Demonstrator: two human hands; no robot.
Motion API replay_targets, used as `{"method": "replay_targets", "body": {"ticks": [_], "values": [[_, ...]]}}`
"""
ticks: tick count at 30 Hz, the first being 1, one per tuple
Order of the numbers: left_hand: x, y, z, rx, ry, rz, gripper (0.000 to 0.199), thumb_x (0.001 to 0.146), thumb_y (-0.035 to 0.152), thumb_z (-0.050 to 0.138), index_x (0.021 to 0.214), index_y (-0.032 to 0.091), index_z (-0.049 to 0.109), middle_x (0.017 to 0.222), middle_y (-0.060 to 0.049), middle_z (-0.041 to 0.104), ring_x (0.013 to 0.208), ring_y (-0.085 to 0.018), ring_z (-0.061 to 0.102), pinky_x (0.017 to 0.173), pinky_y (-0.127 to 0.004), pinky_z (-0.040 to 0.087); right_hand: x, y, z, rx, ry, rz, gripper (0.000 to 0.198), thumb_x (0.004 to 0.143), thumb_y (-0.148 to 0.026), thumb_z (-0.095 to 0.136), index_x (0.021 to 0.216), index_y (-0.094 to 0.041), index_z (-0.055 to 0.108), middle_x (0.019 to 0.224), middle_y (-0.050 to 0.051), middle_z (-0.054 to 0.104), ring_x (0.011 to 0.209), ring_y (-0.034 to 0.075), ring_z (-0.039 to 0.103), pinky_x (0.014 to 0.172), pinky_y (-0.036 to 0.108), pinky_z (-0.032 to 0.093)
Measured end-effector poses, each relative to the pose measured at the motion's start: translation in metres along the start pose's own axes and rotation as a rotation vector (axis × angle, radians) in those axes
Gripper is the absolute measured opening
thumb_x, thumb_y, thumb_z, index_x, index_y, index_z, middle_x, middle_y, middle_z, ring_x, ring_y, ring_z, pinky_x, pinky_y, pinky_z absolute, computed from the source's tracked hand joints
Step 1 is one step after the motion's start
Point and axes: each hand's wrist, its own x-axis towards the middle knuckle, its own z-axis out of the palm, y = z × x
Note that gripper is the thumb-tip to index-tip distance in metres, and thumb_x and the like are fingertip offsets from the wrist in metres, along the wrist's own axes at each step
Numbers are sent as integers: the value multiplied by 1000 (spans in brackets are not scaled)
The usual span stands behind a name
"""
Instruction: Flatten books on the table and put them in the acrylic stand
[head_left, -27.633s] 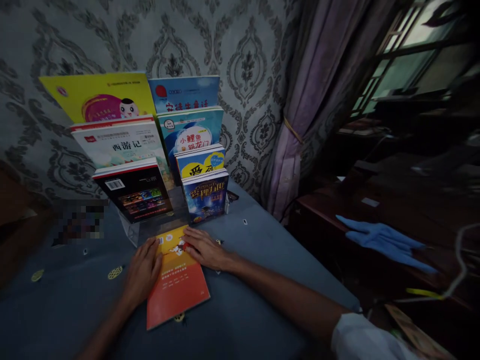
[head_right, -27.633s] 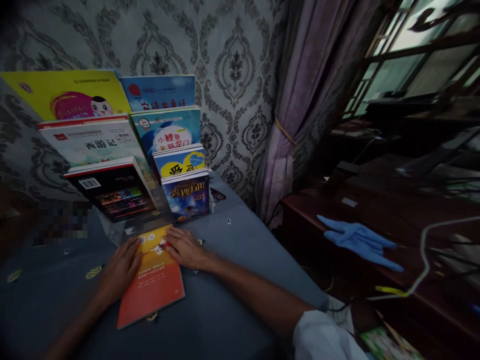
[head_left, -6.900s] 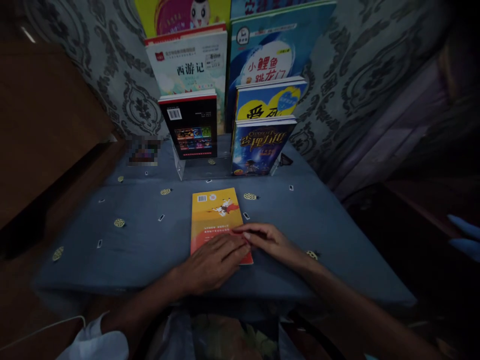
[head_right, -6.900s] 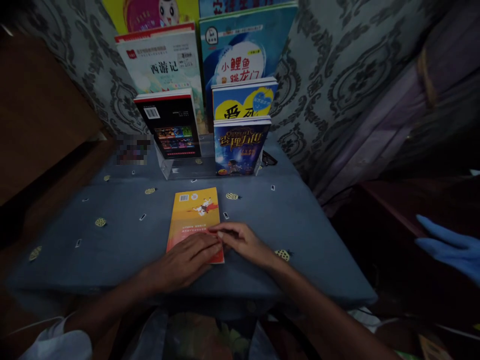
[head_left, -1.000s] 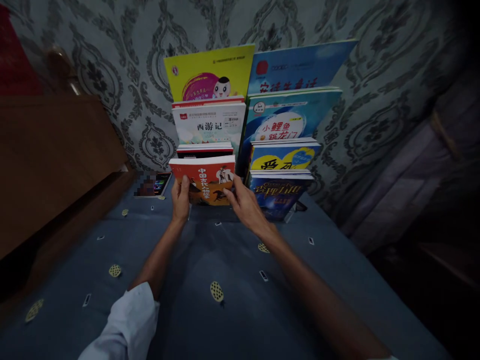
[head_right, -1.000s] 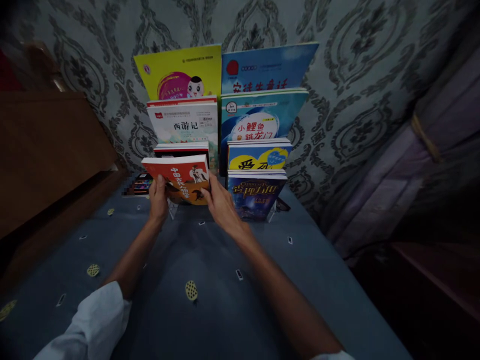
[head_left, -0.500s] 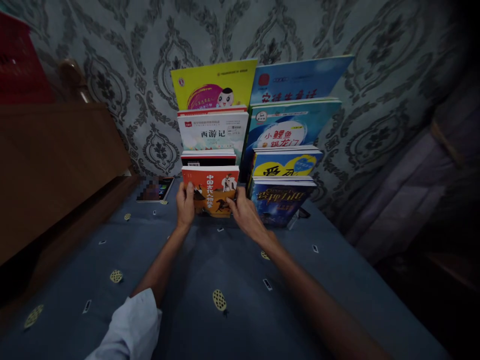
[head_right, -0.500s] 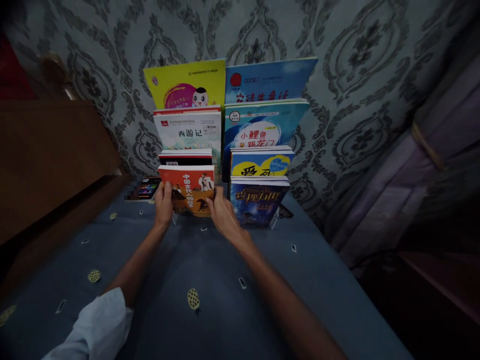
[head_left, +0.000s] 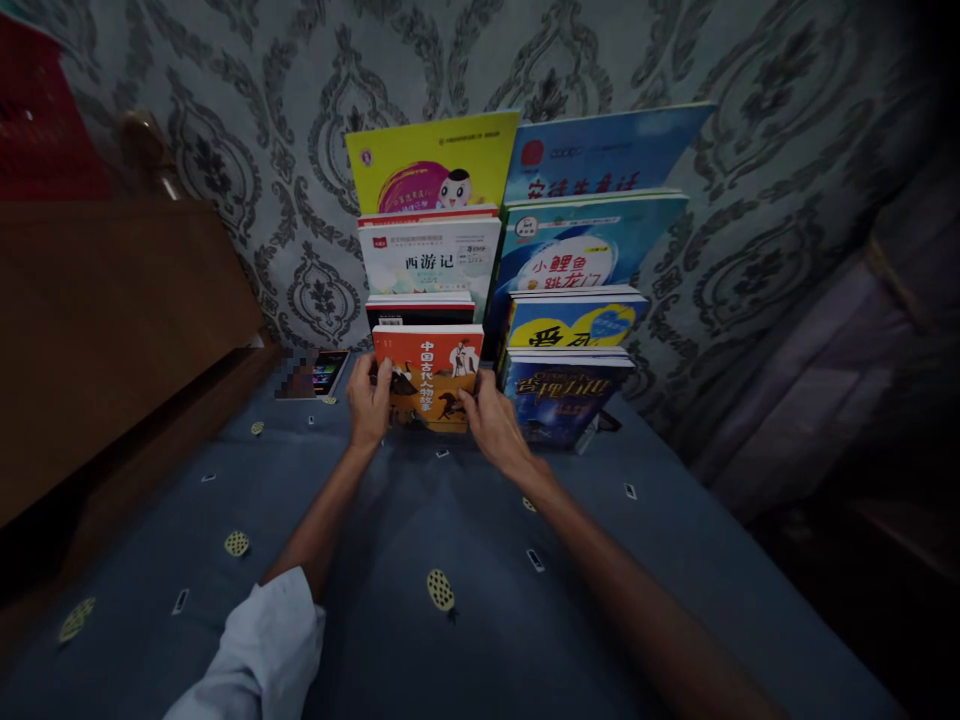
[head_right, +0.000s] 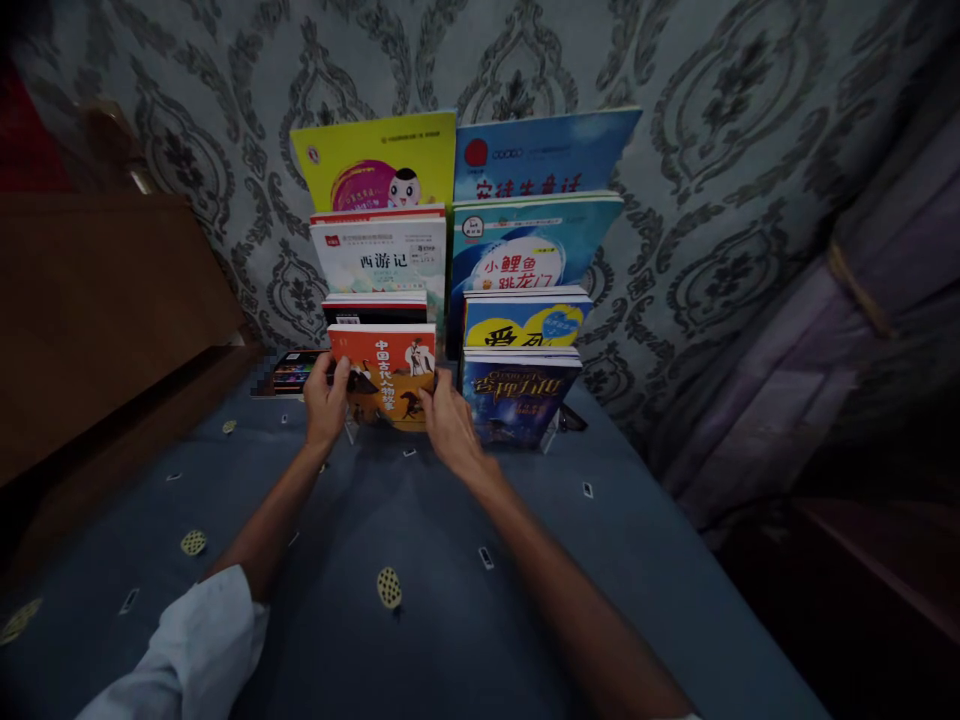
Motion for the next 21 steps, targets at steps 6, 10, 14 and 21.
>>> {"method": "replay_targets", "body": {"ticks": [6,10,14,21], "values": [[1,2,-5,86,-24,39,20,97,38,52,87,21,58,82,0,59,80,-17,55,77,-26,40,-2,4,3,-29,-29,11,28,95,-30,40,121,-18,44,95,14,70,80,29,68,65,36,50],[1,-1,-8,152,26,32,17,95,37,57,88,21,55,82,0,57,78,-17,54,75,-27,40,-4,8,6,-51,-62,-5,26,94,-28,41,117,-18,45,90,12,68,77,28,66,64,35,49],[1,-5,-8,161,40,-2,18,94,38,57,98,21,52,89,-2,60,82,-18,58,73,-27,42,-7,10,6,-76,-64,-31,27,93,-26,42,118,-17,46,92,12,67,80,28,66,67,36,49],[0,-3,-5,183,0,4,18,95,37,56,99,20,50,91,-4,60,84,-18,60,74,-28,44,-6,15,8,-140,33,-48,30,91,-25,46,119,-18,52,107,16,63,97,32,61,81,45,52]]}}
